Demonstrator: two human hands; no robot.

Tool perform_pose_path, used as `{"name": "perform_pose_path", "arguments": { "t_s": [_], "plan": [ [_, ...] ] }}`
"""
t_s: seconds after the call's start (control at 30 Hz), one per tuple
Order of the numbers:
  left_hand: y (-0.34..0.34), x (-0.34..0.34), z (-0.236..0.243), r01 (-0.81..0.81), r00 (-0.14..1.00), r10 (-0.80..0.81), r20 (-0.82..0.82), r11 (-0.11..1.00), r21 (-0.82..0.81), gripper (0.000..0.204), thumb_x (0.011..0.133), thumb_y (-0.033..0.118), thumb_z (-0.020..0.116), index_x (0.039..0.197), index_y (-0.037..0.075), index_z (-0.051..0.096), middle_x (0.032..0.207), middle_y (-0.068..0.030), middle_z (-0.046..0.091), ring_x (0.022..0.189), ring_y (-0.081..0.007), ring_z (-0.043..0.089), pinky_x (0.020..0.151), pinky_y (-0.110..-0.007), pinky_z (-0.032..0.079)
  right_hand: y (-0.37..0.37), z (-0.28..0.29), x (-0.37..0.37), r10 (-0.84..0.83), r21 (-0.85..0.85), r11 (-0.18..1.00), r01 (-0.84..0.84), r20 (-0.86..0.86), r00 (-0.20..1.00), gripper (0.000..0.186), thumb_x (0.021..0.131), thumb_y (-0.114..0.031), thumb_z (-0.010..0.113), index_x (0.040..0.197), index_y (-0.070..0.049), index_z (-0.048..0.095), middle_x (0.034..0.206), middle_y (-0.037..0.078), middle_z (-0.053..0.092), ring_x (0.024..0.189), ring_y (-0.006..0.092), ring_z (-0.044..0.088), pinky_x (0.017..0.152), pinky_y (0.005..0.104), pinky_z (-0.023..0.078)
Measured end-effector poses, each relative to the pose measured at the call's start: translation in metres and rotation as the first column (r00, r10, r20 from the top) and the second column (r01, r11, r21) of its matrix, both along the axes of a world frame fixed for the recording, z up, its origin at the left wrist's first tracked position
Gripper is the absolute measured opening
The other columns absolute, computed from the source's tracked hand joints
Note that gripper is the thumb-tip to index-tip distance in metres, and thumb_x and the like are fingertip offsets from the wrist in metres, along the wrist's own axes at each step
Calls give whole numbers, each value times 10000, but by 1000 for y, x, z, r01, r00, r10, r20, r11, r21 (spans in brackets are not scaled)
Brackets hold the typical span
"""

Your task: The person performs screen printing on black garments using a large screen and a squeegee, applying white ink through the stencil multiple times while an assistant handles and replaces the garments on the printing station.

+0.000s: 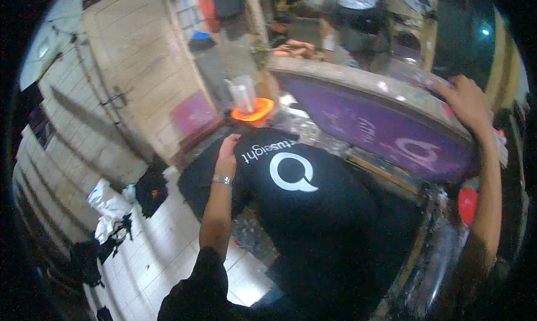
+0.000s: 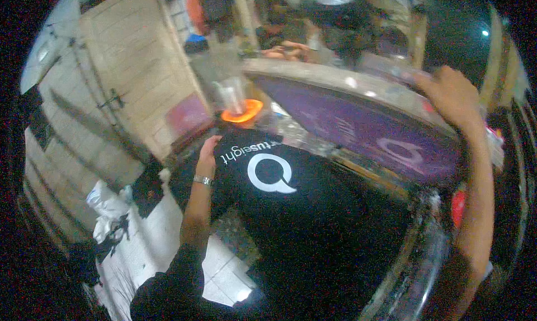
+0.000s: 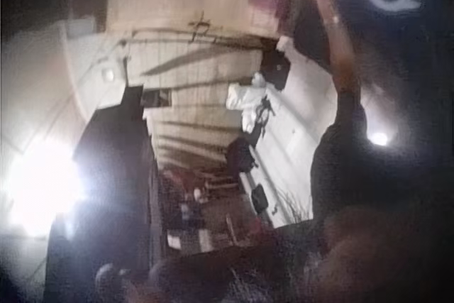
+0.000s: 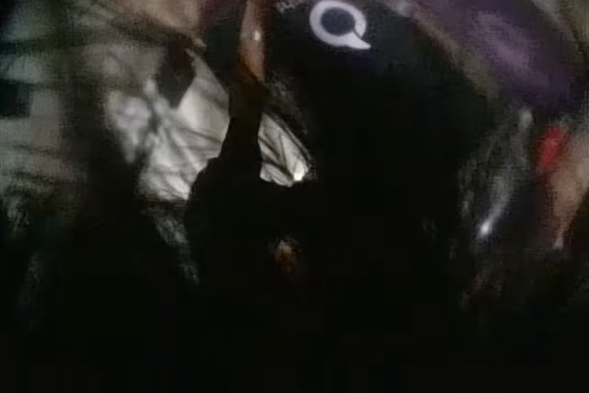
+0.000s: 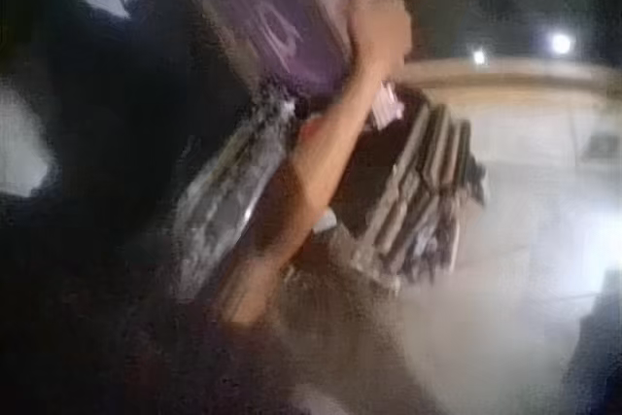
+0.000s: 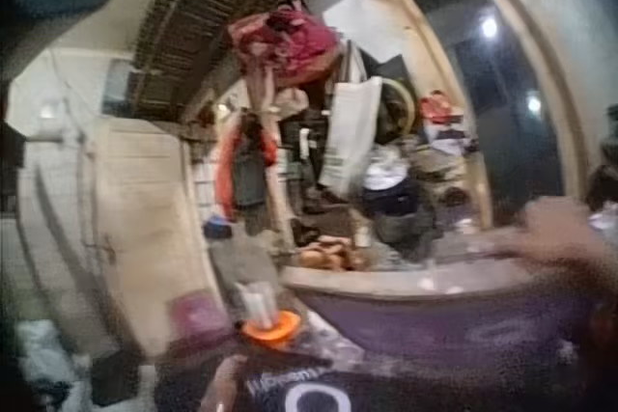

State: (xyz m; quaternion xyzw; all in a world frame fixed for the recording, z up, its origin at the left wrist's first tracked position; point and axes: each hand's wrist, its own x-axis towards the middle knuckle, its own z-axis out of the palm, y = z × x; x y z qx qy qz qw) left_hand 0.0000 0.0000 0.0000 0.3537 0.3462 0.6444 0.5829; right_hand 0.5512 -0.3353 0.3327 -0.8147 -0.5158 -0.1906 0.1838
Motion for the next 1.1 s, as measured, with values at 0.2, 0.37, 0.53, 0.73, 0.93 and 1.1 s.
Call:
{"name": "perform_pose_path", "arguments": {
  "t_s": [0.2, 0.37, 0.53, 0.73, 0.93, 1.1],
  "plan": [
    [-76, -206, -40, -361, 728, 390, -564, 917, 168, 223, 861, 159, 520, 964, -8, 629, 974, -180, 658, 971, -298, 619, 878, -401, 472, 13, -25, 33, -21, 245, 970, 6, 60, 998, 737, 809, -637, 544, 1081, 41, 642, 1040, 268, 638, 1004, 404, 614, 888, 454, 453],
    [-119, -308, -116, -564, -9, 358, -934, 769, 300, 228, 867, 149, 482, 990, -10, 592, 993, -238, 642, 949, -389, 626, 833, -460, 485, 16, -15, 6, -25, 94, 995, 19, 59, 998, 733, 833, -641, 481, 1138, 8, 628, 1120, 274, 608, 1081, 396, 574, 926, 453, 426],
    [-177, -216, -71, -498, -591, 516, -619, 371, 784, 212, 866, 103, 512, 1019, -26, 581, 960, -219, 595, 938, -396, 569, 846, -476, 435, 13, -9, 14, -32, 108, 994, 27, 41, 999, 684, 828, -556, 556, 1137, 52, 599, 1077, 242, 611, 1044, 373, 576, 894, 402, 433],
    [-319, 143, -14, 556, 167, 274, -947, 767, 321, 462, 891, 240, 610, 1295, 40, 510, 1340, -215, 474, 1258, -390, 426, 1053, -472, 339, -30, 39, -41, 61, -126, 990, -68, -59, 996, 717, 838, -663, 464, 973, -3, 710, 1031, 257, 664, 997, 351, 655, 866, 450, 494],
    [-367, 250, -2, 809, -84, 470, -879, 547, 215, 692, 829, 494, 640, 1414, 198, 419, 1537, -177, 206, 1386, -438, 221, 1092, -560, 253, -44, 31, -92, 224, 195, 952, -237, 87, 971, 752, 750, -709, 499, 992, -31, 716, 1008, 206, 686, 961, 373, 659, 854, 447, 505],
    [-257, 280, -5, 520, 22, 504, -863, 732, 441, 451, 832, 317, 649, 1184, 52, 554, 1232, -198, 505, 1112, -422, 477, 946, -523, 396, -30, 28, -89, 175, 153, 971, -183, 64, 982, 682, 753, -675, 508, 994, -77, 730, 1019, 173, 695, 961, 340, 670, 836, 435, 517]
  ]
}}
